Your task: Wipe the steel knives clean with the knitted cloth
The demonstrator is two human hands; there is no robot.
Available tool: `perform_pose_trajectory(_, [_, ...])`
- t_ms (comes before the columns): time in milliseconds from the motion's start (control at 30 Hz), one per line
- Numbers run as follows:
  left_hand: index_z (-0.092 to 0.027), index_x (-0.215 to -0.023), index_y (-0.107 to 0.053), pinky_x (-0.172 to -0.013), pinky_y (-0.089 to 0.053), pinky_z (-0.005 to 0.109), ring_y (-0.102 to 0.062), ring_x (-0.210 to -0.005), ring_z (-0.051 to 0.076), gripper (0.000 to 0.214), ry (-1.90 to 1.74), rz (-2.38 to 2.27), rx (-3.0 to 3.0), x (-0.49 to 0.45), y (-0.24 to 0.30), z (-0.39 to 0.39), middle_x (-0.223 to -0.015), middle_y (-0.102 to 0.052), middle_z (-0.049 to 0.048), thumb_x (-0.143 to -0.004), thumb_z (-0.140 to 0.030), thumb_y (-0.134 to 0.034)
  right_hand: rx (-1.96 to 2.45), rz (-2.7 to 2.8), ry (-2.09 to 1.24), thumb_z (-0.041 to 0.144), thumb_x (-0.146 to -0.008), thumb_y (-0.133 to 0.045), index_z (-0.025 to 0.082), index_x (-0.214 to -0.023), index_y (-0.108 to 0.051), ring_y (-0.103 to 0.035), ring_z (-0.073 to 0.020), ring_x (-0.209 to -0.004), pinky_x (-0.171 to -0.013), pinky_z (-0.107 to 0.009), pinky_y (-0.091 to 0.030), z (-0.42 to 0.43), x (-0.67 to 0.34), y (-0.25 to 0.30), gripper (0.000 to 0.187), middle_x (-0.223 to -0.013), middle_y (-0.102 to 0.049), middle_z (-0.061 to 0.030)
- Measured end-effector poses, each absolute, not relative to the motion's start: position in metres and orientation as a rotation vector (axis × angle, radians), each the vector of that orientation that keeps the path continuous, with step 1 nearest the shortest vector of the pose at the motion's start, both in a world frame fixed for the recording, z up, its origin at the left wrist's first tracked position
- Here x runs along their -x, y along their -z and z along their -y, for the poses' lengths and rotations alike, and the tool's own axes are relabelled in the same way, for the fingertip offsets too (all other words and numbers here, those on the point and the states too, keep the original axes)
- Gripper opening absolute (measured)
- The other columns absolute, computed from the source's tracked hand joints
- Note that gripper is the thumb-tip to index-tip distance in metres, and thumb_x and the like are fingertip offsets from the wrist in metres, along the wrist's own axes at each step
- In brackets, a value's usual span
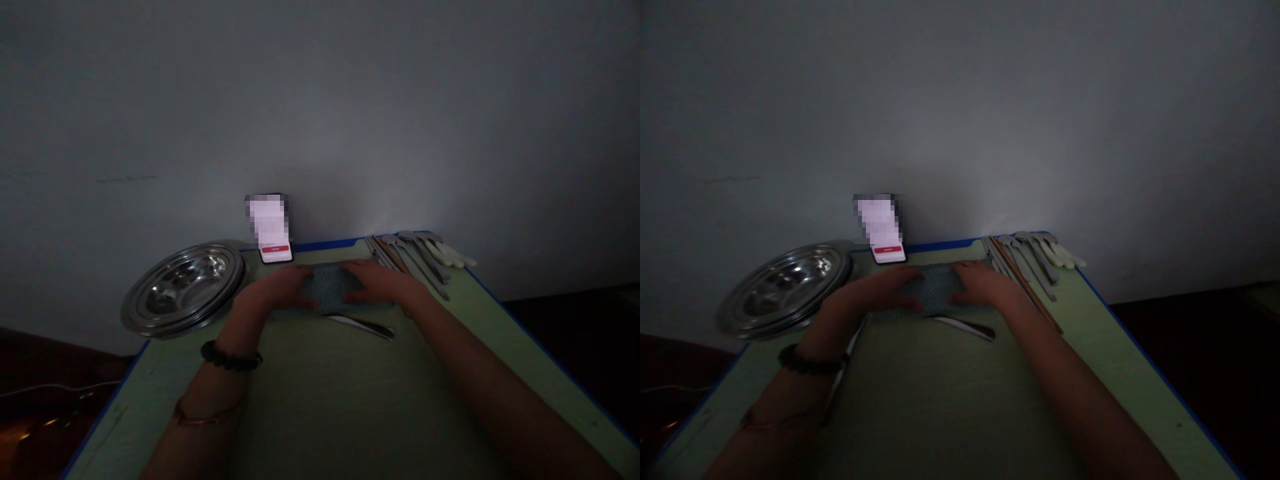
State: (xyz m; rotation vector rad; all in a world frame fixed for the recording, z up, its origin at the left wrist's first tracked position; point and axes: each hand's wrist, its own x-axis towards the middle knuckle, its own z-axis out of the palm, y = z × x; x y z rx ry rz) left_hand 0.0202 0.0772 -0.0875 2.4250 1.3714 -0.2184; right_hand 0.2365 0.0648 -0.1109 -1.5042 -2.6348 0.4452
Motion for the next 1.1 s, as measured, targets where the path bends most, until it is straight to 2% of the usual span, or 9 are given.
perform_pose_trajectory(133, [-0.016,-0.132,-0.043,-0.098,-0.038,0.036,-0.046,-0.120,0.030,0.079,0.243,-1.431,-2.409,-0.023,0.097,-0.078,-0.131,-0.049,0.0143,-0.062,-0.032,-0.076,1.518,2.663,-0.471,0.038,-0.069,-0.070,0.015,-0.129,-0.048,-0.041,-0.0292,-0.127,-0.102,-0.041,-0.033,-0.064,-0.236,0.115,0.068,-0.138,-0.045,-0.0164])
perform_pose_trajectory(267, [-0.014,-0.135,-0.039,-0.100,-0.036,0.037,-0.042,-0.123,0.030,0.084,0.230,-1.430,-2.415,-0.027,0.098,-0.076,-0.135,-0.044,0.0165,-0.061,-0.027,-0.077,1.548,2.658,-0.458,0.040,-0.068,-0.070,0.013,-0.130,-0.046,-0.042,-0.0296,-0.126,-0.099,-0.038,-0.036,-0.065,-0.236,0.117,0.072,-0.137,-0.046,-0.0165])
perform_pose_trajectory(367, [-0.014,-0.135,-0.040,-0.103,-0.032,0.035,-0.038,-0.127,0.029,0.080,0.226,-1.392,-2.422,-0.026,0.095,-0.074,-0.140,-0.041,0.0154,-0.064,-0.026,-0.075,1.607,2.633,-0.417,0.044,-0.074,-0.064,0.014,-0.133,-0.043,-0.043,-0.0297,-0.123,-0.097,-0.038,-0.037,-0.065,-0.236,0.117,0.069,-0.135,-0.048,-0.0157])
perform_pose_trajectory(467, [-0.014,-0.135,-0.040,-0.103,-0.032,0.035,-0.041,-0.125,0.029,0.078,0.230,-1.380,-2.413,-0.022,0.092,-0.076,-0.139,-0.043,0.0149,-0.066,-0.031,-0.074,1.734,2.564,-0.326,0.042,-0.085,-0.049,0.012,-0.134,-0.041,-0.044,-0.0334,-0.121,-0.095,-0.044,-0.035,-0.066,-0.236,0.118,0.058,-0.132,-0.049,-0.0193])
perform_pose_trajectory(600, [-0.016,-0.128,-0.048,-0.094,-0.040,0.033,-0.053,-0.112,0.025,0.059,0.249,-1.360,-2.408,-0.017,0.090,-0.082,-0.128,-0.055,0.0121,-0.077,-0.041,-0.062,1.833,2.529,-0.229,0.032,-0.085,-0.049,0.014,-0.127,-0.047,-0.046,-0.0362,-0.117,-0.092,-0.050,-0.034,-0.067,-0.236,0.116,0.046,-0.126,-0.053,-0.0196])
perform_pose_trajectory(700, [-0.015,-0.116,-0.057,-0.088,-0.043,0.031,-0.058,-0.104,0.023,0.038,0.255,-1.379,-2.427,-0.016,0.089,-0.084,-0.117,-0.062,0.0112,-0.082,-0.033,-0.055,1.838,2.562,-0.224,0.029,-0.081,-0.055,0.016,-0.113,-0.057,-0.050,-0.0351,-0.113,-0.090,-0.049,-0.034,-0.067,-0.235,0.114,0.035,-0.117,-0.060,-0.0166])
perform_pose_trajectory(800, [-0.014,-0.105,-0.061,-0.081,-0.045,0.031,-0.060,-0.097,0.023,0.027,0.260,-1.439,-2.442,-0.019,0.090,-0.083,-0.108,-0.065,0.0119,-0.080,-0.024,-0.056,1.840,2.573,-0.229,0.029,-0.078,-0.057,0.016,-0.108,-0.057,-0.054,-0.0343,-0.107,-0.088,-0.049,-0.034,-0.067,-0.233,0.113,0.032,-0.108,-0.065,-0.0158])
perform_pose_trajectory(933, [-0.015,-0.099,-0.061,-0.076,-0.045,0.030,-0.060,-0.091,0.023,0.023,0.253,-1.483,-2.459,-0.020,0.094,-0.083,-0.101,-0.065,0.0107,-0.076,-0.020,-0.059,1.838,2.561,-0.236,0.028,-0.078,-0.056,0.015,-0.108,-0.054,-0.058,-0.0317,-0.098,-0.086,-0.047,-0.035,-0.068,-0.233,0.112,0.033,-0.096,-0.068,-0.0140])
perform_pose_trajectory(1100, [-0.016,-0.086,-0.060,-0.071,-0.044,0.030,-0.058,-0.089,0.024,0.014,0.257,-1.465,-2.481,-0.018,0.096,-0.085,-0.094,-0.065,0.0098,-0.074,-0.022,-0.059,1.756,2.590,-0.238,0.021,-0.076,-0.054,0.018,-0.096,-0.059,-0.055,-0.0303,-0.102,-0.084,-0.044,-0.036,-0.067,-0.234,0.111,0.021,-0.103,-0.062,-0.0128])
